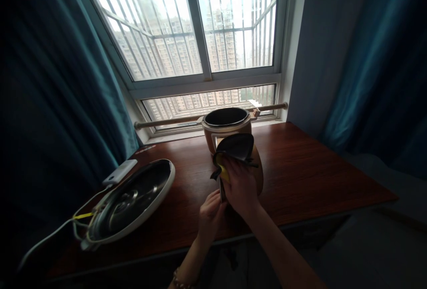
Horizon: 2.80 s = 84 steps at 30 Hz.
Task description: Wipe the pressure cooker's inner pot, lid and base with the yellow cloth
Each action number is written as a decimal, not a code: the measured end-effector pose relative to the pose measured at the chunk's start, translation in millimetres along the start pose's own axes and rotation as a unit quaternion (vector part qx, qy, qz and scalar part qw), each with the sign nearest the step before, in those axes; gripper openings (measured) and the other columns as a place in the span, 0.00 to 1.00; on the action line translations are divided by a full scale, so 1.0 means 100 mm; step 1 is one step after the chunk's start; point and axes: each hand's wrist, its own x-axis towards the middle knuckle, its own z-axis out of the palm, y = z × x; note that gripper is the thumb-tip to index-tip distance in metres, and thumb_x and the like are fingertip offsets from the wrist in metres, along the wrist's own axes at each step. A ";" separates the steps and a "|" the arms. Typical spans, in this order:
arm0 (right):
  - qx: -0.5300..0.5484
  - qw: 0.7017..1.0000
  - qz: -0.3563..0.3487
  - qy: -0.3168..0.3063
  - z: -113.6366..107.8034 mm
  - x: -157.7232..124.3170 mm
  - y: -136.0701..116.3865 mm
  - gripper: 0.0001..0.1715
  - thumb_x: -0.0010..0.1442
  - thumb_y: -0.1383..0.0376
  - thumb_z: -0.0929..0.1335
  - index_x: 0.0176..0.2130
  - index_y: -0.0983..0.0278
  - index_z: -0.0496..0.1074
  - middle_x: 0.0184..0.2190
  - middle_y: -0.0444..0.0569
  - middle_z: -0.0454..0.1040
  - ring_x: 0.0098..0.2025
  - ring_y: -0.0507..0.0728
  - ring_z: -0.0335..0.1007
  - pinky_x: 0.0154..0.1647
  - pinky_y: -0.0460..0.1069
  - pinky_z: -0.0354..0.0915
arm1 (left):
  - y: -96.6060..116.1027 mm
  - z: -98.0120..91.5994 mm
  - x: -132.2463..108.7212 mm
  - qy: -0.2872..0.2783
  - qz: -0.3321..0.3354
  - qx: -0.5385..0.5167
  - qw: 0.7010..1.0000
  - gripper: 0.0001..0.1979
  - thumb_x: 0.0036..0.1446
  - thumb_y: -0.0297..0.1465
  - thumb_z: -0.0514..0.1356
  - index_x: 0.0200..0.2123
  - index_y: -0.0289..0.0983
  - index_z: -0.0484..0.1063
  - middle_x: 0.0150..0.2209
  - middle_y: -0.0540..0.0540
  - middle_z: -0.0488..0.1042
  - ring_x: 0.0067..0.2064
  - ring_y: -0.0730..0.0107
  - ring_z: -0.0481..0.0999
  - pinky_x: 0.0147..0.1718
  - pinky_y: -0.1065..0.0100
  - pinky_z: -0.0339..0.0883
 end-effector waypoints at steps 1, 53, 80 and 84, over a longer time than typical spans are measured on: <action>0.000 1.000 0.013 0.010 0.00 0.00 0.03 0.26 0.59 0.67 0.59 0.57 0.66 0.61 0.55 0.52 0.65 0.56 0.60 0.59 0.57 0.56 0.55 | -0.03 -0.01 -0.03 0.001 -0.001 0.015 1.000 0.12 0.58 0.30 0.53 0.39 0.39 0.76 0.41 0.44 0.77 0.51 0.60 0.70 0.49 0.57 0.65; 0.054 0.974 0.139 0.171 0.05 -0.14 0.38 0.25 0.62 0.59 0.58 0.56 0.67 0.61 0.55 0.58 0.64 0.59 0.61 0.55 0.58 0.61 0.55 | -0.13 -0.08 -0.30 -0.051 0.079 0.227 0.969 0.19 0.57 0.28 0.54 0.52 0.38 0.64 0.59 0.39 0.59 0.64 0.51 0.45 0.53 0.39 0.54; 0.010 0.994 0.062 0.089 -0.13 -0.05 0.12 0.25 0.61 0.62 0.59 0.56 0.65 0.60 0.56 0.54 0.63 0.61 0.63 0.49 0.59 0.62 0.53 | -0.14 0.06 -0.52 -0.059 0.115 0.310 0.942 0.14 0.55 0.25 0.56 0.45 0.42 0.71 0.55 0.44 0.66 0.62 0.48 0.53 0.52 0.38 0.53; 0.027 0.997 0.026 0.062 -0.13 -0.06 0.14 0.25 0.61 0.65 0.59 0.57 0.63 0.59 0.57 0.50 0.62 0.62 0.59 0.49 0.60 0.60 0.53 | -0.20 0.09 -0.54 -0.070 0.111 0.320 0.938 0.15 0.55 0.24 0.55 0.46 0.42 0.70 0.56 0.45 0.66 0.62 0.47 0.53 0.52 0.37 0.53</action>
